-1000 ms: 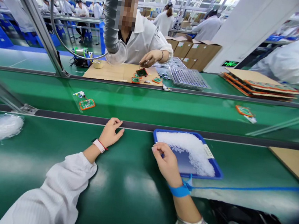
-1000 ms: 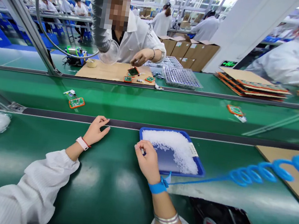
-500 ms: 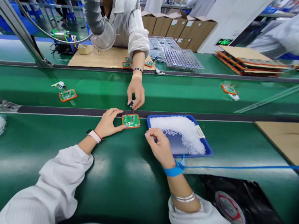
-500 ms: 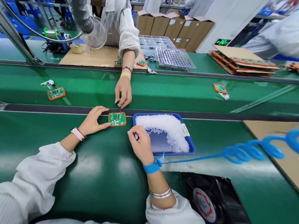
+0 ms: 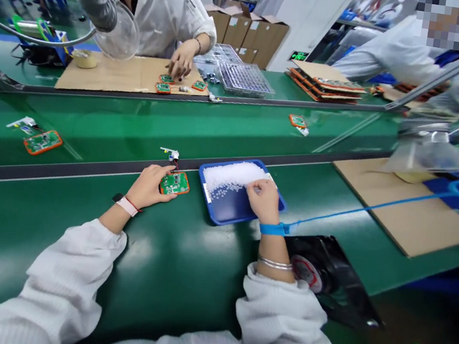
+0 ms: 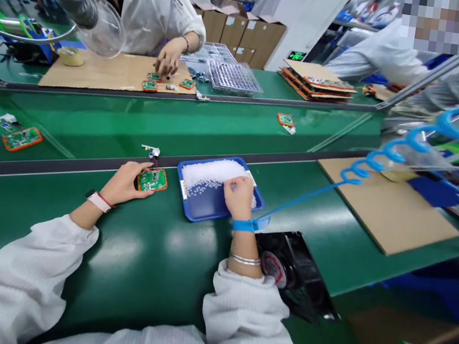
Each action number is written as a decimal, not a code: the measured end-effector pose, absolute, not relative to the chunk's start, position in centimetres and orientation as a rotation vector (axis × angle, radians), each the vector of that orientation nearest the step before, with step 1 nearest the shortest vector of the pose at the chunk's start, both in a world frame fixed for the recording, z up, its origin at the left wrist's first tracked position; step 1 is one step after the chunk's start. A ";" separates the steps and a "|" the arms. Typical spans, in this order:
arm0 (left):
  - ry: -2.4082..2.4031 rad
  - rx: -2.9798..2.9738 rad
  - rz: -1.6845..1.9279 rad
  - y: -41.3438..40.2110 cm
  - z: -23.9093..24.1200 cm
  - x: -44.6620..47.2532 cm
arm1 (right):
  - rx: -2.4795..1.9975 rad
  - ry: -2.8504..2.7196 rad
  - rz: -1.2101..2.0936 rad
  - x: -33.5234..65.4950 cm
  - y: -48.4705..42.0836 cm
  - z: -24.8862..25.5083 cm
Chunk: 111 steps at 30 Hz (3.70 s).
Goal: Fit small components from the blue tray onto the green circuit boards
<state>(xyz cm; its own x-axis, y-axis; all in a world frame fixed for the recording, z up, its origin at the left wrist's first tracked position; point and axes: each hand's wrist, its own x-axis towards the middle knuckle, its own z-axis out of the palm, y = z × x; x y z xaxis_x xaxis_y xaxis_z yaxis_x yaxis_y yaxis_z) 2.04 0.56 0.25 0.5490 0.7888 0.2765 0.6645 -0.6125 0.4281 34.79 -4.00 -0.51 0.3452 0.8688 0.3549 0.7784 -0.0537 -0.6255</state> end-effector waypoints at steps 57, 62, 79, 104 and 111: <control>1.230 2.068 0.789 -4.4 0.6 1.3 | -1.319 -1.755 0.607 20.5 -6.1 0.7; 1.199 2.177 0.768 -4.5 0.1 1.1 | -1.653 -1.529 0.165 30.2 -4.9 0.8; 1.224 2.231 0.684 -4.5 0.3 1.2 | -1.827 -1.685 0.126 34.5 -3.5 -1.8; 1.242 2.048 0.796 -4.6 0.7 2.1 | -1.225 -1.848 0.798 18.3 -6.0 -0.9; 1.324 2.084 0.751 -4.8 1.1 1.5 | -1.259 -1.777 0.858 18.4 -5.8 -1.0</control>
<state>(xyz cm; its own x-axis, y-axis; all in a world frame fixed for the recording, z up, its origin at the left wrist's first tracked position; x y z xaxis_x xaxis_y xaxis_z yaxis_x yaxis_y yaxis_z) 1.47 -4.75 1.05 0.3574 0.9200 0.1609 0.6101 -0.3604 0.7056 18.40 -5.82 -1.05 -0.2054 0.9557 0.2109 0.4294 0.2817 -0.8581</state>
